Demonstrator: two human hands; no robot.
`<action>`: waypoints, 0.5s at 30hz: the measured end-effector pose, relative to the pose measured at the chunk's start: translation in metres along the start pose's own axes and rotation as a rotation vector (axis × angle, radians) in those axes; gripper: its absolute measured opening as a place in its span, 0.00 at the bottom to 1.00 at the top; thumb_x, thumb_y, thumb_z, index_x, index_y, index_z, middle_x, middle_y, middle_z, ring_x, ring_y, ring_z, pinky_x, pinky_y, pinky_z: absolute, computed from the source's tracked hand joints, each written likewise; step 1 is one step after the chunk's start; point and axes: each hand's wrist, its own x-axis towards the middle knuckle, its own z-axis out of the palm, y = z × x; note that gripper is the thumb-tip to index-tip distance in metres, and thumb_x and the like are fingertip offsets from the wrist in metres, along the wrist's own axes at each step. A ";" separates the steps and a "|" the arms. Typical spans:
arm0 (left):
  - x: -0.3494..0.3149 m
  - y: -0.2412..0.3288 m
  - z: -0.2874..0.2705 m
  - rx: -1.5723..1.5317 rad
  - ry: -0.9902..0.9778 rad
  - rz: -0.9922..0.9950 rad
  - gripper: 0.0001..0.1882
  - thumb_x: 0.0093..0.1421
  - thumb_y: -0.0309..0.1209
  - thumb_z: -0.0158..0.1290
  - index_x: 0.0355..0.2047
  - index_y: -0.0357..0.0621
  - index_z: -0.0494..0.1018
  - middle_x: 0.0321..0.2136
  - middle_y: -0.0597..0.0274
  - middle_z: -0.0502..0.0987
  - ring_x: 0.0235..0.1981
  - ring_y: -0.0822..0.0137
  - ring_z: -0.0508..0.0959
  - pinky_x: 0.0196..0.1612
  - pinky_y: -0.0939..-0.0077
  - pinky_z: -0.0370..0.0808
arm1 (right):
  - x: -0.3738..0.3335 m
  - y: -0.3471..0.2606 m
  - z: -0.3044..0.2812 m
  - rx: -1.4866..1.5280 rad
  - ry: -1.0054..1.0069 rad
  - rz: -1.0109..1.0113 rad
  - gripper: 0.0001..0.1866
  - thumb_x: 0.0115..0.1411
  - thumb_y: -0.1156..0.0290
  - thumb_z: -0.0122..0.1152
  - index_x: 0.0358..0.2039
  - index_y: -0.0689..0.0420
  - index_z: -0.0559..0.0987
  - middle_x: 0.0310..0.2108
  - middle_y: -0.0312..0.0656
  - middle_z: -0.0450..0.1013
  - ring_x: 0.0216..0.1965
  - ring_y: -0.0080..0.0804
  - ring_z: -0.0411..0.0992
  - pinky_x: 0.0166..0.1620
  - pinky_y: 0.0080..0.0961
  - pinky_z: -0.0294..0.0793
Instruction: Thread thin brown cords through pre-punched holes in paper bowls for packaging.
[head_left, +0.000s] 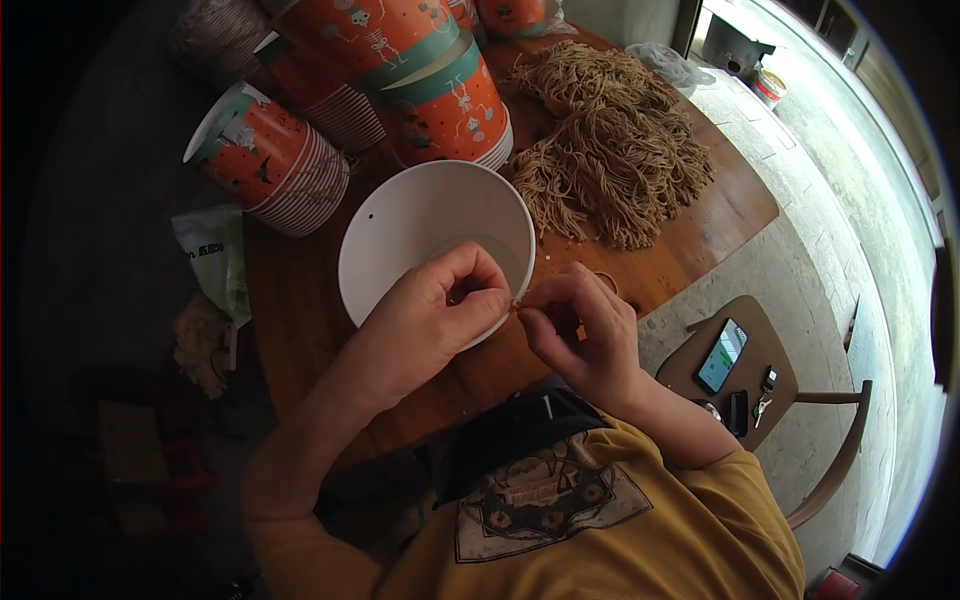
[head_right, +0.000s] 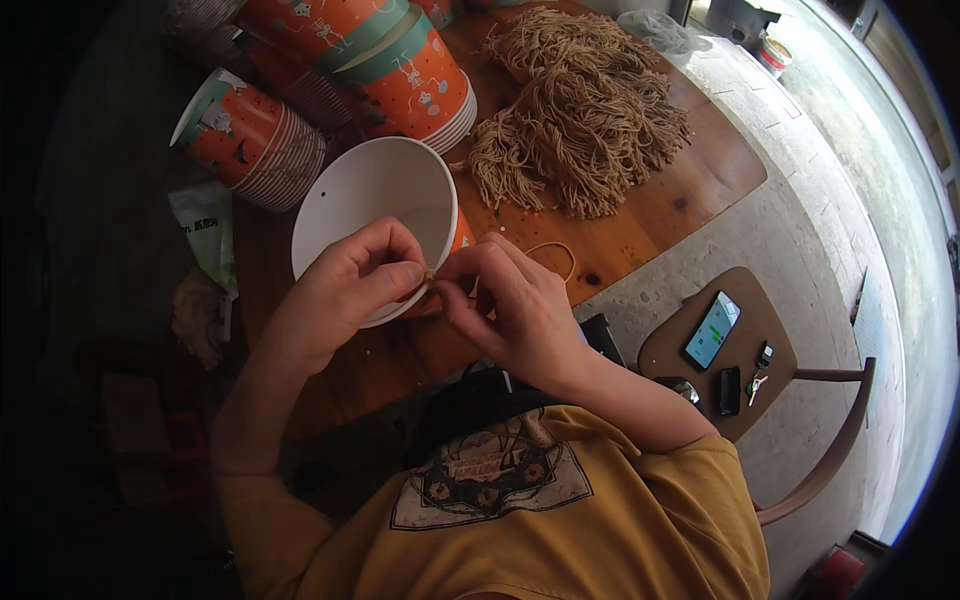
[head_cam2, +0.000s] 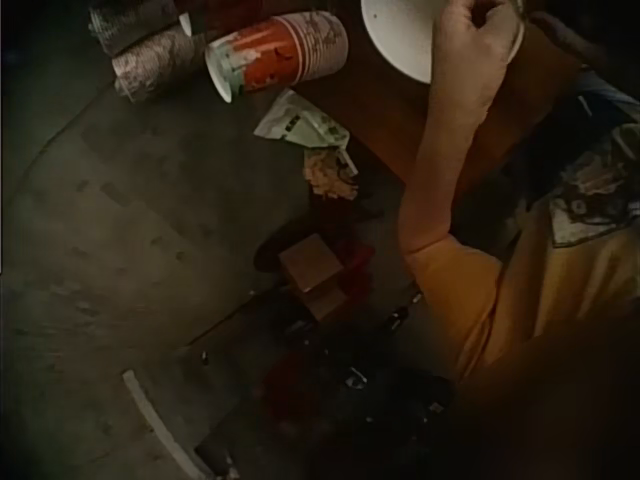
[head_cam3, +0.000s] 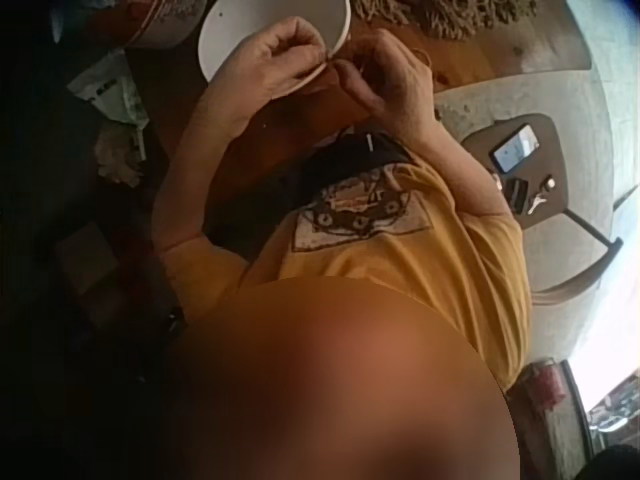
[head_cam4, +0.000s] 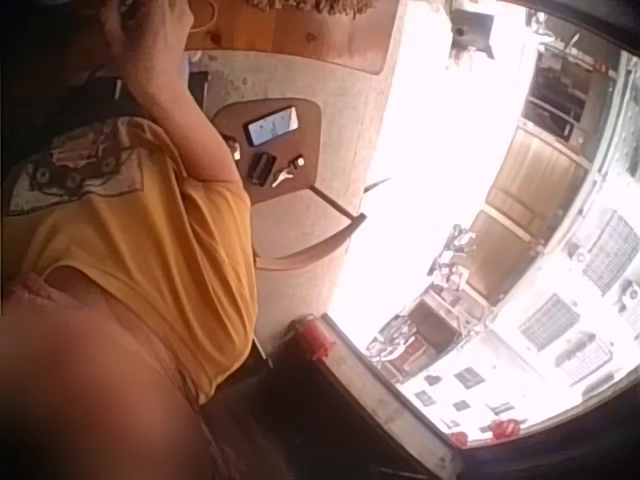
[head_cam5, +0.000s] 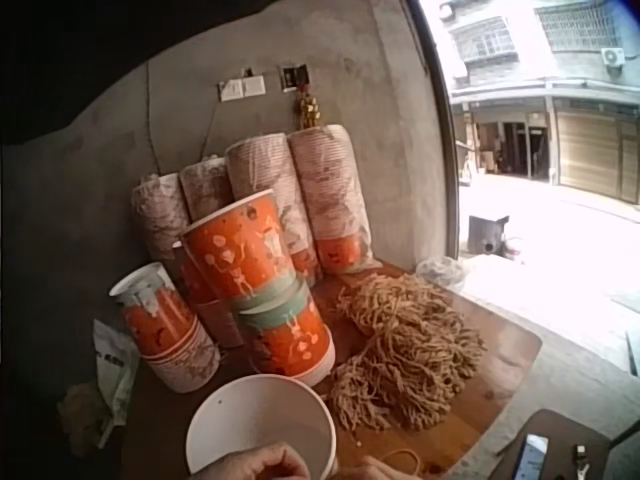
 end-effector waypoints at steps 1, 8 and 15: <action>0.001 0.001 -0.002 -0.027 -0.010 -0.032 0.04 0.62 0.28 0.48 0.33 0.41 0.69 0.28 0.72 0.70 0.31 0.82 0.69 0.36 0.86 0.68 | 0.000 0.000 0.001 0.015 0.004 0.022 0.07 0.52 0.80 0.62 0.31 0.61 0.73 0.25 0.35 0.69 0.20 0.18 0.67 0.23 0.15 0.64; 0.004 0.000 -0.005 -0.048 0.003 -0.098 0.06 0.63 0.29 0.48 0.33 0.40 0.70 0.29 0.71 0.72 0.31 0.82 0.70 0.37 0.87 0.69 | -0.002 0.002 -0.001 0.128 -0.057 0.185 0.07 0.54 0.77 0.61 0.33 0.58 0.72 0.28 0.36 0.71 0.21 0.22 0.70 0.27 0.19 0.69; 0.003 0.001 -0.005 -0.057 0.011 -0.064 0.06 0.63 0.30 0.49 0.34 0.40 0.70 0.31 0.70 0.72 0.33 0.82 0.71 0.38 0.86 0.70 | -0.001 0.001 -0.002 0.204 -0.055 0.278 0.06 0.56 0.76 0.60 0.33 0.59 0.72 0.24 0.33 0.70 0.22 0.16 0.67 0.26 0.16 0.67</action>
